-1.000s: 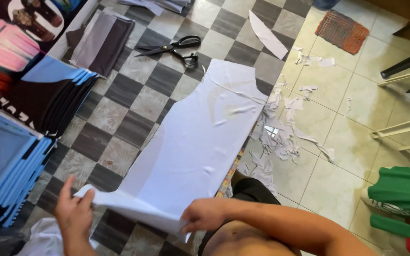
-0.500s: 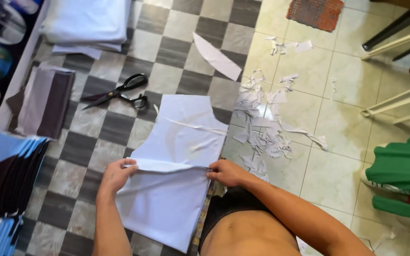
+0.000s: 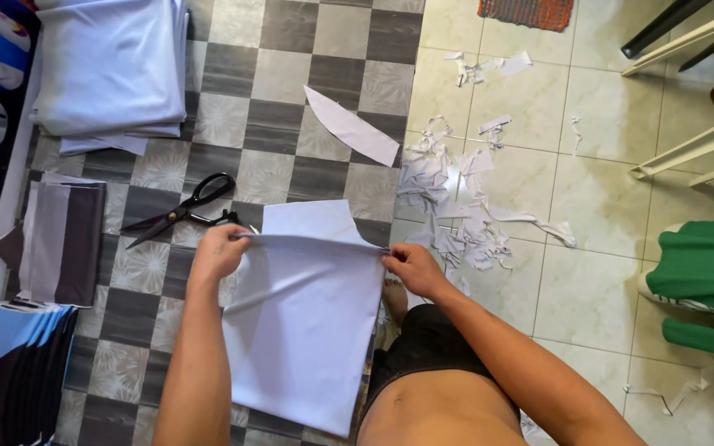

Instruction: Cutting fabric pieces using scissors according to a pattern and then organizing the cut pieces on a table.

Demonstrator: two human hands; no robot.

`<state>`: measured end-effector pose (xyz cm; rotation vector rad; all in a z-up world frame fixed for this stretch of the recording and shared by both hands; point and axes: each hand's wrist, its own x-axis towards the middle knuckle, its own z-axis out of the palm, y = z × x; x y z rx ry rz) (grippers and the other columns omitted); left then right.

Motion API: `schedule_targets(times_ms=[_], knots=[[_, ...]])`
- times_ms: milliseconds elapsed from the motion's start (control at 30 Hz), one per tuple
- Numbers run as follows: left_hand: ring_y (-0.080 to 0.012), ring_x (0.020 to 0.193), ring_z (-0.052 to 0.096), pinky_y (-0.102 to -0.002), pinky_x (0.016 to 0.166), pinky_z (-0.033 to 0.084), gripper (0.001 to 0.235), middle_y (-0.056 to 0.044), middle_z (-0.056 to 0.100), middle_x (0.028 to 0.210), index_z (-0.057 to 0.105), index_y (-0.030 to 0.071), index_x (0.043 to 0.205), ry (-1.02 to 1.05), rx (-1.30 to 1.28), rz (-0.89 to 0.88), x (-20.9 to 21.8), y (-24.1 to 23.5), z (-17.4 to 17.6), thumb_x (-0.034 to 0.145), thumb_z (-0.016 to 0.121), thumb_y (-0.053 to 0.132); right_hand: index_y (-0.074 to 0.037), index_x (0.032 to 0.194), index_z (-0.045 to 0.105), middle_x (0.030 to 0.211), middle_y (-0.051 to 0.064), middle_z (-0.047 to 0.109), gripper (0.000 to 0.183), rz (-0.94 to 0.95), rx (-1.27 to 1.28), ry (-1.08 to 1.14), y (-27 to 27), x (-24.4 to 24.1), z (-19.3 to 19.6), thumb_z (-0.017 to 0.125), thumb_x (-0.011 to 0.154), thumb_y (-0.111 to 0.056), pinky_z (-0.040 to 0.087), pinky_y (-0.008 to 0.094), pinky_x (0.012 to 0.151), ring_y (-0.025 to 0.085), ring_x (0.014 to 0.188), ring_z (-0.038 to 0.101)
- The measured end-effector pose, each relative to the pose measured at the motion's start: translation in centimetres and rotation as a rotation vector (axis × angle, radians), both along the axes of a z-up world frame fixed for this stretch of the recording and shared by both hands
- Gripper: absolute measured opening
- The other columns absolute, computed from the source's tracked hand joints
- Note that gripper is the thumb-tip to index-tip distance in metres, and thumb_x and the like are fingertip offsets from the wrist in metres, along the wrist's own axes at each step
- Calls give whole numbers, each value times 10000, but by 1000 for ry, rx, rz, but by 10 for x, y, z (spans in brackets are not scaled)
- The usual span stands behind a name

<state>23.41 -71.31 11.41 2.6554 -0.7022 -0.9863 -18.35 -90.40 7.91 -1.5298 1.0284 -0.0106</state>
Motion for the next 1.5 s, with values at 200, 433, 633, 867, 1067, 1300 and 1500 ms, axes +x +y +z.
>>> schedule_targets(times_ms=[200,433,633,867,1067,1300,1500], knots=[[-198,934,827,-406,914,646,222,9,850,899,886,337,1190,-23,-278,240,-18,-27,-42,986,810,379,-156,947,857,704,33,738,145,-132,13,-110,-14,6,1,778,1016,-256,576,350,722,155,748,670],[-593,1385,644,-675,1170,505,745,-406,651,1538,585,-23,1698,-631,-724,48,-112,16,-13,1055,842,251,-141,1571,661,1426,177,738,691,-207,44,-54,-25,-14,-27,795,894,-112,660,465,952,286,1168,775],[-374,1708,345,-628,1391,177,803,-211,399,1846,412,93,1780,-402,-315,137,-214,137,-16,1120,553,529,38,1492,678,1050,146,696,536,-74,478,-246,4,-23,-76,797,971,5,640,394,689,275,865,712],[-562,1480,569,-642,1219,430,677,-367,582,1663,615,-48,1654,-717,-291,269,-208,274,-31,1091,720,314,-33,1203,859,961,109,808,193,-71,167,155,-54,-82,-35,727,1117,-144,579,281,703,194,766,675],[-477,1296,667,-633,1108,511,450,-242,731,1405,837,13,1391,-780,-191,369,-189,305,-42,1164,746,390,-127,1784,380,1752,203,442,880,-140,-179,684,-39,-125,-14,662,1077,-567,496,600,1196,450,1522,554],[-457,1112,769,-576,1008,587,343,-161,811,1145,836,130,1299,-500,-170,406,-163,307,-68,1071,747,370,-193,1199,780,1095,63,764,411,691,-647,-131,203,-69,24,789,934,-507,612,465,822,304,965,755],[-450,1135,808,-587,1007,616,288,-101,867,1095,846,200,1268,-399,-164,454,-164,322,-61,1059,755,377,-188,977,620,907,40,592,342,698,-1275,-315,313,-65,-50,685,1025,-520,543,387,693,276,773,687]])
